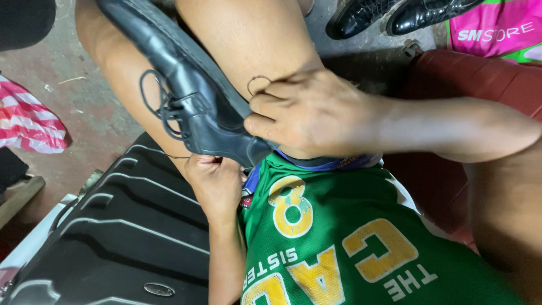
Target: The person is repairing a black leather shoe by hand. They use a needle and thread to stitch the sole to the upper part of the shoe, pulling the thread tight to secure the repair. The person works on the shoe while sitting on the floor.
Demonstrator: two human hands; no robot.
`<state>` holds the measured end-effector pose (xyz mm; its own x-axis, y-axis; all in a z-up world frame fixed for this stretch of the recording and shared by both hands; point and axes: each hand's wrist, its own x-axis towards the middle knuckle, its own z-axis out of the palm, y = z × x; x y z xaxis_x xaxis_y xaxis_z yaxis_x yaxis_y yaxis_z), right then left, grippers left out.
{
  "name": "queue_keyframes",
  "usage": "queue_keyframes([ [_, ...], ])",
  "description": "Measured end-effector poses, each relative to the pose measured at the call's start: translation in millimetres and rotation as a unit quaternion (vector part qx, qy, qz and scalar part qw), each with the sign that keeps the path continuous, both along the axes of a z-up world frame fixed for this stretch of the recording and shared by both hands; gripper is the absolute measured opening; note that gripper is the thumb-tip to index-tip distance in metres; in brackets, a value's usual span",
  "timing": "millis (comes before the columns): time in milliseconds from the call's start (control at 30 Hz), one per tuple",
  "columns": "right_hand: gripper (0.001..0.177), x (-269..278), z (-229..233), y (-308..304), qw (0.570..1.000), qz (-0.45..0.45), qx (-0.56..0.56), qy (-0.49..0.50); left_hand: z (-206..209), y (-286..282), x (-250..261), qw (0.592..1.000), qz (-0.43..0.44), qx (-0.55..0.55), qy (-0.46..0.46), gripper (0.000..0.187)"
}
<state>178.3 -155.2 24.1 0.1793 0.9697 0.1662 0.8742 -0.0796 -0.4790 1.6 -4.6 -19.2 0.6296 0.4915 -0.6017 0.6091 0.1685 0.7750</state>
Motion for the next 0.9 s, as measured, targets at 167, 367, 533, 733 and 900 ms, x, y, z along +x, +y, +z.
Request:
queue_keyframes([
  [167,0.016,-19,15,3,0.984,-0.044,-0.097,-0.145,2,1,1,0.997,-0.056,0.044,-0.003,0.018],
  [367,0.030,0,6,-2,0.980,-0.038,-0.075,-0.178,2,1,-2,0.999,-0.041,0.019,-0.024,0.014],
  [533,0.048,7,-2,-13,0.982,-0.031,-0.094,-0.164,-5,3,-8,0.999,-0.036,-0.006,-0.038,0.015],
  [733,0.057,11,-11,-17,0.982,-0.083,-0.080,-0.151,-7,3,-13,0.998,-0.020,-0.028,-0.059,0.018],
  [900,0.055,12,-8,-17,0.979,-0.085,-0.067,-0.171,-10,4,-15,0.997,-0.011,-0.032,-0.066,0.016],
])
